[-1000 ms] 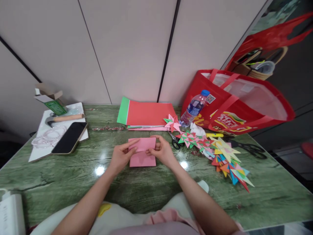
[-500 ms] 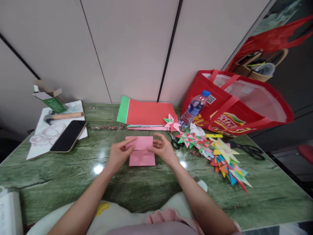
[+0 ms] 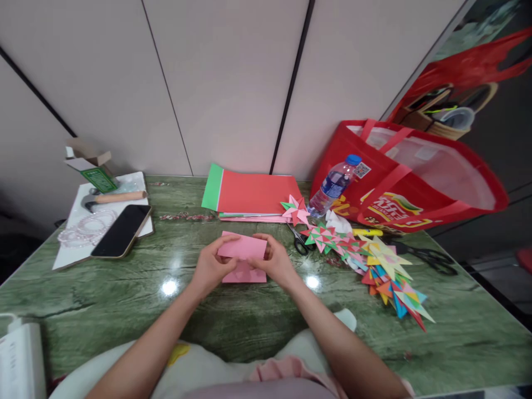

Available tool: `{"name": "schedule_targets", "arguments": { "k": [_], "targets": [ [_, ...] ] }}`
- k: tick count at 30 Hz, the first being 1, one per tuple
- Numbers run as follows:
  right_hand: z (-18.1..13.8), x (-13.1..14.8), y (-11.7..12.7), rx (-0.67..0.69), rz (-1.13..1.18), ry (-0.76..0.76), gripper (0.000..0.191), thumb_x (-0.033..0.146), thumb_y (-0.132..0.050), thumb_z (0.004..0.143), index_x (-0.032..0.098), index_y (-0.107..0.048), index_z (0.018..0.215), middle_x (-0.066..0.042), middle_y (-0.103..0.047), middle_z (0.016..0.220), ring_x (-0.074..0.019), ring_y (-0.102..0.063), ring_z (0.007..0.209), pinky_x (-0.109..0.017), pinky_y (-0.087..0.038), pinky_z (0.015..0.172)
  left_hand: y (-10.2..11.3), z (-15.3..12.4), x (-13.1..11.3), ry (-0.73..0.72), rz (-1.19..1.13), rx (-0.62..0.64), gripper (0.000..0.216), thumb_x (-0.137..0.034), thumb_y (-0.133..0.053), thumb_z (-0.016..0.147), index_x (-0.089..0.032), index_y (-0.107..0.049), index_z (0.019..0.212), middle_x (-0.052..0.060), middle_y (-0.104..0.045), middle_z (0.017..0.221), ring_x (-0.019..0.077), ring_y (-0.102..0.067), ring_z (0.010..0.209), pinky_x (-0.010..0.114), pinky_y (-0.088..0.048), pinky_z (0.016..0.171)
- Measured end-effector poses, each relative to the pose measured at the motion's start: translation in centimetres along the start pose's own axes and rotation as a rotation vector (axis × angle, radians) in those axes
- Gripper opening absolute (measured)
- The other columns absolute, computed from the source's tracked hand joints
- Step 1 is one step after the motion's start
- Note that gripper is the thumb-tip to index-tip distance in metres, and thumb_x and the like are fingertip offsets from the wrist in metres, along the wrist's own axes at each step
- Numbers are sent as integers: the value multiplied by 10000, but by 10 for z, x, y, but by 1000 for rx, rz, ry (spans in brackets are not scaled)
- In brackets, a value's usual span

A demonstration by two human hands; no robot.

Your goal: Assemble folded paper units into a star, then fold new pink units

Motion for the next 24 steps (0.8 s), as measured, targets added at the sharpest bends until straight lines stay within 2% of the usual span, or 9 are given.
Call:
{"name": "schedule_targets", "arguments": {
  "k": [6, 9, 15, 18, 21, 24],
  "targets": [
    [2, 0, 4, 36, -5, -26, 560, 238, -746, 536, 186, -475, 1024, 45, -627, 651, -129, -608, 555, -276, -536, 551, 1, 3, 6, -11, -113, 30, 453, -155, -557, 633, -115, -585, 1083, 86, -629, 1029, 168, -592, 841, 235, -480, 687],
    [4, -1, 8, 33, 23, -22, 524, 242, -741, 540, 193, -489, 997, 41, -643, 660, -132, -614, 555, -291, -544, 568, 1, 4, 8, 37, -177, 61, 478, -161, -563, 634, -99, -578, 1108, 100, -642, 1014, 163, -605, 805, 235, -481, 670],
    [7, -4, 10, 48, 84, -19, 545, 243, -745, 523, 205, -484, 1000, 43, -653, 664, -158, -644, 588, -340, -552, 632, 5, 6, 13, 92, -130, 78, 510, -166, -617, 617, -102, -581, 1122, 77, -667, 910, 144, -612, 683, 231, -497, 598],
    [7, -2, 11, 63, 100, -18, 545, 221, -723, 542, 208, -466, 1022, 41, -658, 667, -169, -661, 607, -349, -548, 654, 4, 6, 16, 126, -174, 85, 529, -184, -647, 607, -113, -582, 1126, 64, -663, 911, 135, -610, 649, 275, -526, 631],
    [9, -1, 13, 70, 118, -19, 517, 190, -689, 559, 214, -453, 1018, 51, -651, 653, -170, -668, 605, -350, -547, 661, 0, 5, 12, 117, -306, 117, 526, -216, -651, 623, -133, -577, 1137, 69, -643, 985, 166, -621, 747, 363, -537, 724],
    [11, 2, 19, 38, 144, -3, 484, 171, -658, 569, 217, -446, 1002, 70, -635, 625, -160, -662, 570, -353, -555, 655, -5, 4, 7, 97, -366, 171, 518, -234, -619, 662, -150, -554, 1168, 87, -614, 1081, 189, -618, 840, 395, -527, 770]
  ]
}}
Point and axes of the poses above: each hand's wrist, its own z-axis towards the middle knuckle, its own y-axis out of the back of the hand, x = y × z, the point moved 10 cm from there along z, towards the middle knuckle
